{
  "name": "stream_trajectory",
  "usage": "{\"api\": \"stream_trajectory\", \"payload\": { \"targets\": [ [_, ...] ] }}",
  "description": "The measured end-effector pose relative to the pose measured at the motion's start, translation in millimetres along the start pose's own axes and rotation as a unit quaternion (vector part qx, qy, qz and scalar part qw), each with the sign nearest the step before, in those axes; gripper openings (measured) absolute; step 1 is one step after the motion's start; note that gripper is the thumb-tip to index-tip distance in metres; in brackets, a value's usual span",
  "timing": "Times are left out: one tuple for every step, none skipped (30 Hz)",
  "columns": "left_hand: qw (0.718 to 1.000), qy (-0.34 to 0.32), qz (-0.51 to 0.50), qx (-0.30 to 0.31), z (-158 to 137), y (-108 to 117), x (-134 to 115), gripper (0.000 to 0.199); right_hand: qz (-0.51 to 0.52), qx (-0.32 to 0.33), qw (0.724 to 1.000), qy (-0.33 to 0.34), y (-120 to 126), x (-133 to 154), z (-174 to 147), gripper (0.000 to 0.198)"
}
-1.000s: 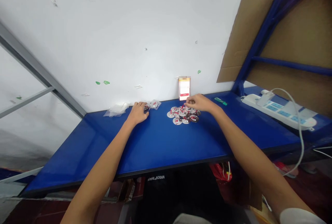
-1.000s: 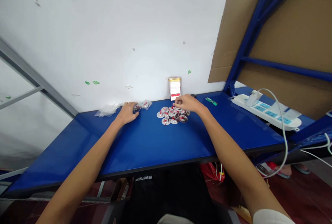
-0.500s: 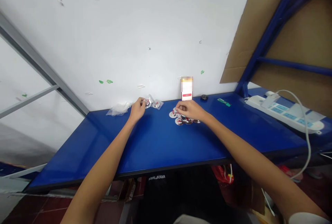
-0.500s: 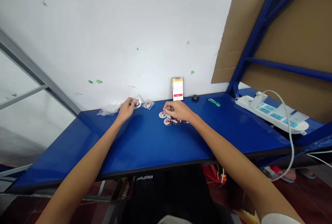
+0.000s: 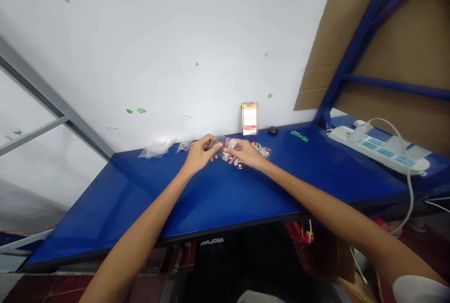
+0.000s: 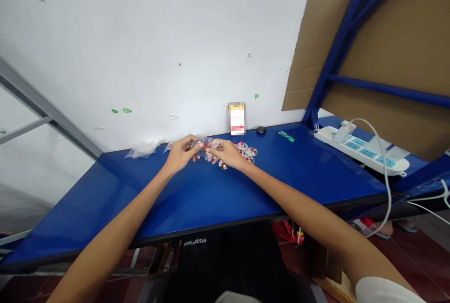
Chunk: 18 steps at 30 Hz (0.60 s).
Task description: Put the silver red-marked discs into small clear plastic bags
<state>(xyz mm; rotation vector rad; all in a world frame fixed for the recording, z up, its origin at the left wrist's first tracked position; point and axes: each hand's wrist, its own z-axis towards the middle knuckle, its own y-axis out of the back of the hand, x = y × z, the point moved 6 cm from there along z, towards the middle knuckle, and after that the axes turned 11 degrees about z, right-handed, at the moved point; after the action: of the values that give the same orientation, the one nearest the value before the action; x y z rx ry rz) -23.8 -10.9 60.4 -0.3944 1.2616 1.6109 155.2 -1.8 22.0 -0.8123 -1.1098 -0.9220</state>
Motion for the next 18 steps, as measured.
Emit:
{"api": "stream_trajectory", "payload": {
  "targets": [
    [1.000, 0.001, 0.005, -0.012, 0, 3, -2, 0.036, 0.017, 0.009, 1.000, -0.012, -1, -2, 0, 0.040],
    [1.000, 0.003, 0.006, -0.022, 0, 6, -2, 0.036, 0.030, 0.014, 0.999, -0.020, -2, -3, -1, 0.038],
    [1.000, 0.006, 0.002, -0.029, 1, 8, -2, 0.037, 0.039, 0.014, 0.999, -0.024, -3, -3, -1, 0.036],
    [0.999, 0.009, -0.006, -0.032, 2, 10, -1, 0.038, 0.049, 0.011, 0.998, -0.026, -2, -2, -2, 0.035],
    [0.999, 0.013, -0.016, -0.032, 3, 12, 0, 0.038, 0.059, 0.009, 0.998, -0.029, -2, -1, -3, 0.035],
    [0.999, 0.016, -0.025, -0.033, 4, 13, 2, 0.039, 0.072, 0.012, 0.997, -0.033, -3, 0, -4, 0.036],
    [0.999, 0.019, -0.032, -0.038, 5, 15, 3, 0.040, 0.088, 0.018, 0.995, -0.036, -4, 2, -5, 0.039],
    [0.998, 0.020, -0.034, -0.043, 5, 17, 5, 0.040, 0.107, 0.029, 0.993, -0.037, -5, 3, -6, 0.042],
    [0.998, 0.020, -0.030, -0.048, 5, 18, 5, 0.039, 0.124, 0.040, 0.991, -0.038, -6, 4, -6, 0.044],
    [0.998, 0.018, -0.021, -0.051, 4, 19, 5, 0.038, 0.136, 0.047, 0.989, -0.037, -8, 5, -6, 0.046],
    [0.999, 0.014, -0.009, -0.050, 4, 19, 3, 0.037, 0.141, 0.047, 0.988, -0.037, -8, 5, -6, 0.046],
    [0.999, 0.008, 0.004, -0.046, 3, 19, 1, 0.036, 0.138, 0.040, 0.989, -0.036, -8, 5, -5, 0.045],
    [0.999, 0.001, 0.016, -0.036, 1, 17, -2, 0.035, 0.126, 0.030, 0.991, -0.034, -7, 4, -5, 0.044],
    [0.999, -0.008, 0.025, -0.025, 0, 15, -4, 0.034, 0.109, 0.019, 0.993, -0.032, -6, 4, -4, 0.042],
    [0.999, -0.017, 0.033, -0.013, -1, 13, -7, 0.034, 0.090, 0.012, 0.995, -0.030, -6, 3, -3, 0.041],
    [0.999, -0.024, 0.041, -0.004, -3, 11, -10, 0.033, 0.074, 0.012, 0.997, -0.029, -7, 3, -3, 0.041],
    [0.998, -0.030, 0.049, 0.000, -4, 9, -12, 0.033, 0.065, 0.017, 0.997, -0.028, -8, 2, -3, 0.040],
    [0.998, -0.032, 0.057, -0.002, -4, 9, -13, 0.034, 0.063, 0.024, 0.997, -0.027, -9, 2, -3, 0.039]
  ]
}}
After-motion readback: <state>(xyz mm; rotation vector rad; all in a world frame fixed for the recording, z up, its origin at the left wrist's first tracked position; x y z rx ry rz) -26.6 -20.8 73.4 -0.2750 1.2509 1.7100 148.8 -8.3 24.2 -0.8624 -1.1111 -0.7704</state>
